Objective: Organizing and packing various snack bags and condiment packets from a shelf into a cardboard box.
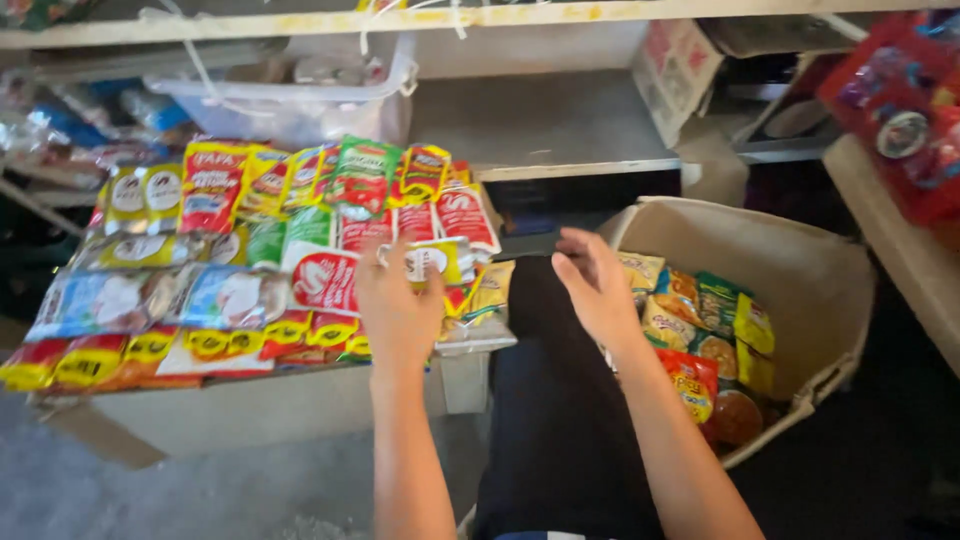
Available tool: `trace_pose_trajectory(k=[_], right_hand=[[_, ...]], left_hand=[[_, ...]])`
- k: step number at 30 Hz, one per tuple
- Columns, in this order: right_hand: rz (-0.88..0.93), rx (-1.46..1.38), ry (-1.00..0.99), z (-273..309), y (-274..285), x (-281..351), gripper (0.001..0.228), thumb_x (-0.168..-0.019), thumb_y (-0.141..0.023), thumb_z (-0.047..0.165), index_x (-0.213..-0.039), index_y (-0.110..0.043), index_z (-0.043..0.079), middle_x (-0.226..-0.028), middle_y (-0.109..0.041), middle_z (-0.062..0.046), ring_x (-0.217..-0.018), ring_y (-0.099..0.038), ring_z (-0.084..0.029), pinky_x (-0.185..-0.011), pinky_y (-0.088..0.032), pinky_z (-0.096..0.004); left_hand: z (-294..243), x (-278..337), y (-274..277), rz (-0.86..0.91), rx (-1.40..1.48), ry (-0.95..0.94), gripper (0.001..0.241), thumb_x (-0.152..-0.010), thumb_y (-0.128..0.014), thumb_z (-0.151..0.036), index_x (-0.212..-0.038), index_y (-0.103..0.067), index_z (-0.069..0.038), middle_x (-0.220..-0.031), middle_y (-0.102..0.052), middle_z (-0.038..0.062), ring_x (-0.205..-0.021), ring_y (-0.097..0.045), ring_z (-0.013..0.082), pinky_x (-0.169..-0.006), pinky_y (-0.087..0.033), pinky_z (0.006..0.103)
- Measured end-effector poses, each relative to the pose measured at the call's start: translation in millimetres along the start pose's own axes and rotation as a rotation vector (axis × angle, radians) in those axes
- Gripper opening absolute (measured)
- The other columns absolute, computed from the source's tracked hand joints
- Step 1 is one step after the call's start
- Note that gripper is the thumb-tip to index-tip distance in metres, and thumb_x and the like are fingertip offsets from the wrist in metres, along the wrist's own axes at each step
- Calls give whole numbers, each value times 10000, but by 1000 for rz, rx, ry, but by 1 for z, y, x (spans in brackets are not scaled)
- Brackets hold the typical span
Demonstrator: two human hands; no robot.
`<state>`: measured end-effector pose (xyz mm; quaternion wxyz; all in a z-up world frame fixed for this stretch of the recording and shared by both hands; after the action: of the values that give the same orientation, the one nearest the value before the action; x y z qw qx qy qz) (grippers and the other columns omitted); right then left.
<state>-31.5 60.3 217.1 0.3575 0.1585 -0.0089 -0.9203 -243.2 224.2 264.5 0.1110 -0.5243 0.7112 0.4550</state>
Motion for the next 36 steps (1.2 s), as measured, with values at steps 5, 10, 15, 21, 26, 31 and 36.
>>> trace_pose_trajectory(k=[5,10,15,21,26,31,36], right_hand=[[91,56,-80,-3,-29,-20,446,-973,-696,174,-1377,-580,27,-1207,-705,-141,-1013,-663,-190,-883,-544,-302],[112,184,-89,-26,-73,-17,563,-906,-749,222,-1389,-532,35,-1245,-671,-132,-1019,-699,-189,-826,-583,-320],[91,229,-23,-49,-111,-26,559,-910,-791,247,-1389,-584,45,-1172,-742,-138,-951,-735,-181,-830,-587,-314],[59,261,-5,-55,-146,-44,713,-804,-845,210,-1404,-497,47,-1135,-745,-124,-877,-734,-166,-786,-576,-307],[111,393,99,-42,-152,-55,698,-677,-945,216,-1273,-627,39,-1125,-749,-149,-995,-729,-234,-857,-569,-350],[136,563,16,-48,-147,-62,736,-572,-991,233,-1212,-679,46,-1050,-711,-168,-949,-712,-265,-844,-561,-357],[236,506,9,-24,-151,-63,549,-570,-973,199,-1024,-705,49,-933,-744,-98,-847,-733,-209,-797,-560,-333]], left_hand=[[67,9,10,-98,-236,247,643,-859,-778,-266,-1436,-567,-79,-1498,-482,280,-1426,-392,489,-1176,-305,616],[82,25,-13,106,-240,420,728,-787,-798,-321,-1431,-529,-117,-1539,-419,247,-1477,-287,464,-1153,-232,658],[84,24,-18,137,-259,450,728,-741,-829,-344,-1375,-549,-121,-1520,-430,225,-1458,-286,448,-1103,-220,695],[95,28,-20,11,-200,405,684,-709,-831,-220,-1348,-599,-143,-1449,-518,182,-1406,-407,420,-1138,-313,622],[72,19,-3,-485,21,416,601,-806,-809,-143,-1348,-560,-64,-1538,-387,295,-1442,-345,471,-1172,-310,597],[69,23,-24,-696,421,714,660,-838,-761,-96,-1430,-479,-32,-1564,-288,270,-1431,-330,404,-1164,-335,525],[49,14,-25,-776,1172,1015,762,-804,-651,-54,-1500,-341,-78,-1453,-444,189,-1276,-525,315,-1071,-459,464]])
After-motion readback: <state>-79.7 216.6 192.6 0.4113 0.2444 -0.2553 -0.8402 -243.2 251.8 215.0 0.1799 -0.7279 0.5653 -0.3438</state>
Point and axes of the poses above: each hand's wrist, its own x-axis away from the middle knuckle, its own y-axis out of the back of the hand, z = x × y, the point moved 2 cm from there along -x, towards the middle knuckle
